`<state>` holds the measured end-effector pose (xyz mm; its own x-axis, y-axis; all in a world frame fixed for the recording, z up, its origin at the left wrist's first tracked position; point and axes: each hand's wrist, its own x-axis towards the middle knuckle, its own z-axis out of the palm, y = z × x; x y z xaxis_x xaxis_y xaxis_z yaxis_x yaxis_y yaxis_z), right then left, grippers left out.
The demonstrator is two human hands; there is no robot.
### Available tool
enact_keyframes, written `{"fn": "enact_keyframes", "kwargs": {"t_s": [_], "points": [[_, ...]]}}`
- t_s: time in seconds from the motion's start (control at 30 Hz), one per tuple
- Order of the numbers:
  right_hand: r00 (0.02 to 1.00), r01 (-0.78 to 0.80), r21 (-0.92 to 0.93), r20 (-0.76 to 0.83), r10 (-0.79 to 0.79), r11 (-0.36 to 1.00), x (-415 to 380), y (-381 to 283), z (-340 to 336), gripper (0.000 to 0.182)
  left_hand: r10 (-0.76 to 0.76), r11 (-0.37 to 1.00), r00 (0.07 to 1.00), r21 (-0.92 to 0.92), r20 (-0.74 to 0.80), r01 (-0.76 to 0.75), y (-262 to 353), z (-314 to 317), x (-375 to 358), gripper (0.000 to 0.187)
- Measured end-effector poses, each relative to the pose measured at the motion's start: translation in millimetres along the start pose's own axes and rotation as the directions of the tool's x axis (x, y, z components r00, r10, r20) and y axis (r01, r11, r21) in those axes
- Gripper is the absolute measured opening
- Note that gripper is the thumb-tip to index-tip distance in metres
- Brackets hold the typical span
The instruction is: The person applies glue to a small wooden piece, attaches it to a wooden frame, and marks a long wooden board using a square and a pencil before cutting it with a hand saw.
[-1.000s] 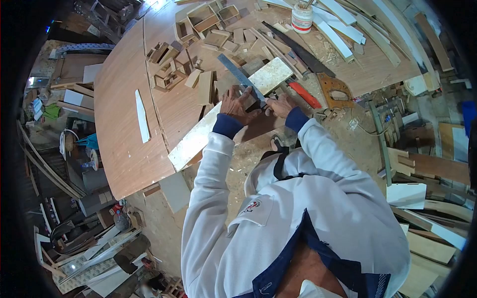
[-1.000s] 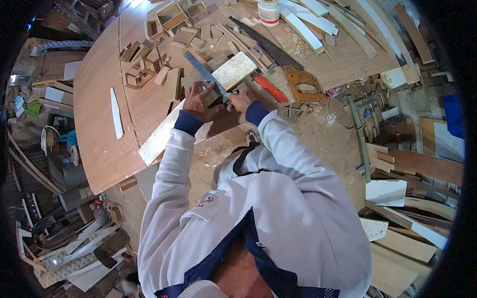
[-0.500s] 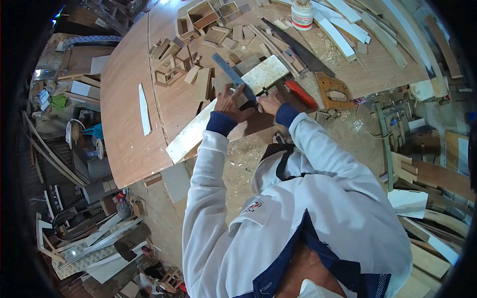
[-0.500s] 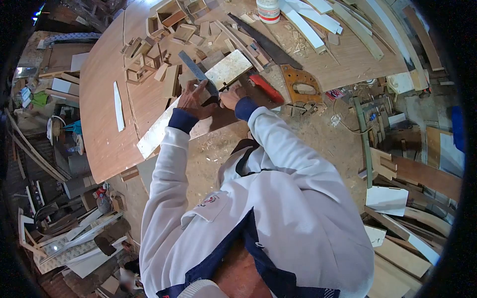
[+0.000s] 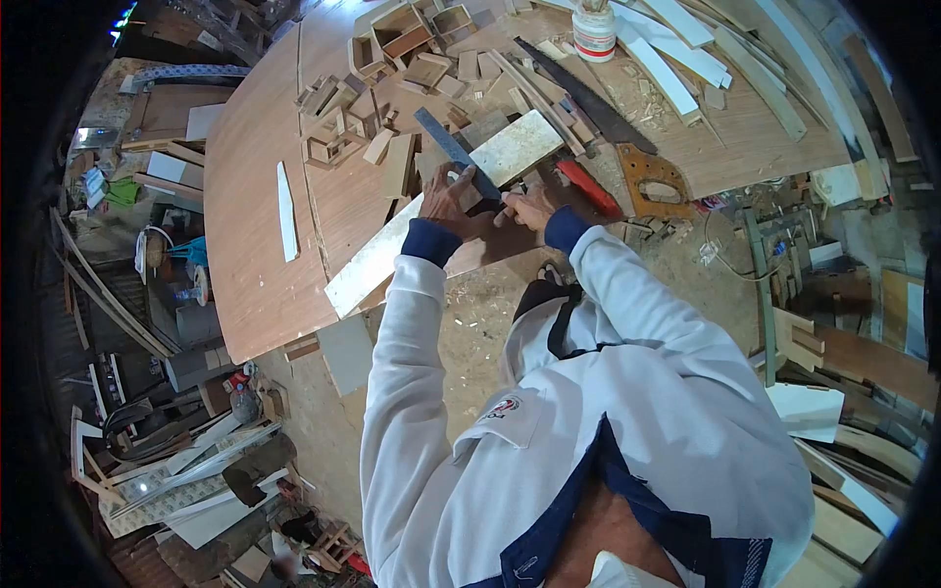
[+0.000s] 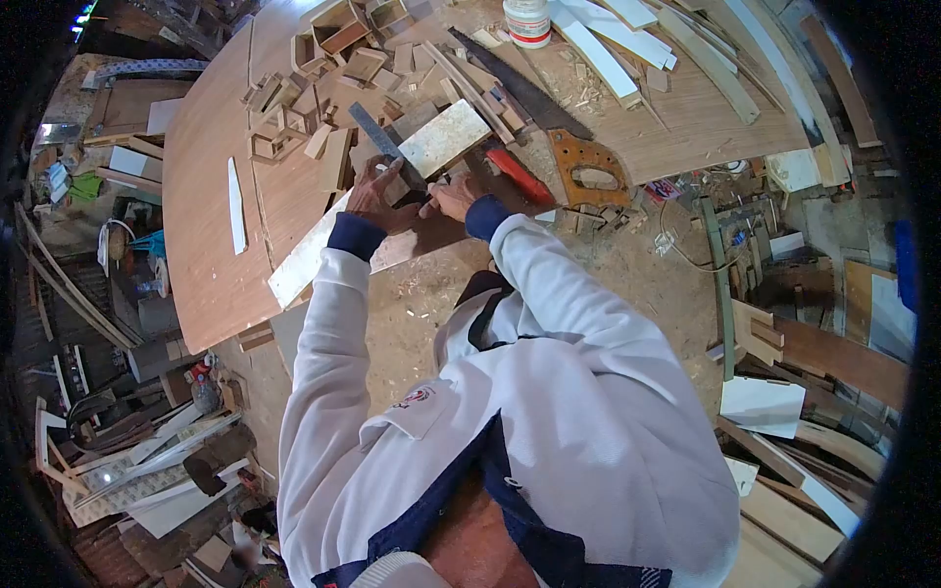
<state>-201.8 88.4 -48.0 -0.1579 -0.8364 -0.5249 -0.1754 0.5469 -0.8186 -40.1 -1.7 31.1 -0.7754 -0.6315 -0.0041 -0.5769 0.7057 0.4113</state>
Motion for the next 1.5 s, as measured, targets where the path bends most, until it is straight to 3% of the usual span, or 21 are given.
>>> {"fn": "enact_keyframes", "kwargs": {"t_s": [0.07, 0.13, 0.37, 0.43, 0.57, 0.63, 0.77, 0.83, 0.87, 0.93, 1.07, 1.13, 1.23, 1.3, 1.37, 1.5], "points": [[0.998, 0.056, -0.064, -0.035, -0.058, 0.996, 8.3, 10.5, 5.2, 0.048, -0.026, 0.999, 1.000, 0.034, 0.010, 0.026, 2.1, -0.7, 0.2, 0.087], [0.993, 0.097, 0.246, -0.083, -0.079, 0.964, 2.9, 13.8, 4.0, 0.041, -0.018, 0.999, 1.000, 0.041, 0.015, 0.018, 1.6, 1.1, 1.0, 0.087], [0.993, 0.090, 0.265, -0.092, -0.068, 0.960, -4.0, -0.2, 0.8, 0.039, -0.024, 0.997, 1.000, 0.075, 0.011, 0.023, 2.6, 3.3, 2.1, 0.088], [0.993, 0.037, -0.154, 0.117, -0.019, 0.987, -7.7, -14.6, -4.8, 0.038, 0.010, 0.993, 1.000, 0.118, -0.012, -0.008, 2.4, 3.2, 2.2, 0.087], [0.991, 0.100, -0.087, 0.097, -0.091, 0.991, -6.9, -6.8, 1.6, 0.031, 0.034, 0.982, 0.999, 0.188, -0.011, -0.032, 3.9, 0.1, 3.0, 0.087], [0.941, 0.306, 0.136, -0.197, -0.277, 0.942, -2.8, 5.5, 10.3, 0.037, 0.028, 0.983, 0.999, 0.184, -0.019, -0.024, 4.2, 0.8, 2.7, 0.087], [0.950, 0.288, 0.125, -0.162, -0.267, 0.949, 7.9, 14.1, 14.7, 0.038, 0.032, 0.983, 0.999, 0.180, -0.023, -0.028, 3.0, 1.2, 3.3, 0.087], [0.981, 0.128, 0.193, -0.170, -0.096, 0.973, 20.9, 16.7, 19.9, 0.038, 0.032, 0.983, 0.999, 0.180, -0.022, -0.028, 1.8, 2.1, 4.0, 0.086], [0.981, 0.127, 0.193, -0.170, -0.095, 0.973, 23.5, 22.7, 18.6, 0.038, 0.035, 0.983, 0.999, 0.181, -0.022, -0.030, 1.5, 2.9, 4.0, 0.086], [0.990, 0.133, 0.181, 0.022, -0.139, 0.974, 5.0, 9.3, 5.5, 0.040, 0.025, 0.981, 1.000, 0.191, -0.013, -0.022, 6.0, -0.9, 2.7, 0.085], [0.994, -0.024, 0.183, -0.096, 0.042, 0.983, 22.4, 32.6, 16.1, 0.053, 0.013, 0.984, 1.000, 0.180, 0.001, -0.013, 5.5, -0.4, 3.2, 0.084], [0.996, -0.059, 0.169, 0.069, 0.048, 0.984, -9.5, 6.5, -3.1, 0.055, 0.005, 0.983, 1.000, 0.183, 0.007, -0.006, 3.5, 1.5, 2.4, 0.084], [0.990, 0.047, 0.239, 0.120, -0.078, 0.970, -6.6, 10.2, -0.8, 0.054, -0.033, 0.990, 0.999, 0.135, 0.020, 0.029, 4.6, 0.3, 4.4, 0.086], [0.993, 0.038, 0.178, 0.104, -0.058, 0.983, -0.5, 14.0, 0.9, 0.052, -0.061, 0.995, 0.997, 0.082, 0.037, 0.058, 6.8, -0.2, 4.5, 0.088], [0.995, 0.027, 0.115, 0.090, -0.037, 0.993, 7.8, 19.2, 3.9, 0.051, -0.033, 0.978, 0.999, 0.206, 0.009, 0.031, 8.6, -1.2, 3.6, 0.085], [0.982, 0.106, 0.155, 0.138, -0.128, 0.982, 17.6, 29.7, 5.1, 0.048, -0.023, 0.978, 1.000, 0.206, 0.005, 0.022, 6.7, -1.2, 3.4, 0.087]]}}
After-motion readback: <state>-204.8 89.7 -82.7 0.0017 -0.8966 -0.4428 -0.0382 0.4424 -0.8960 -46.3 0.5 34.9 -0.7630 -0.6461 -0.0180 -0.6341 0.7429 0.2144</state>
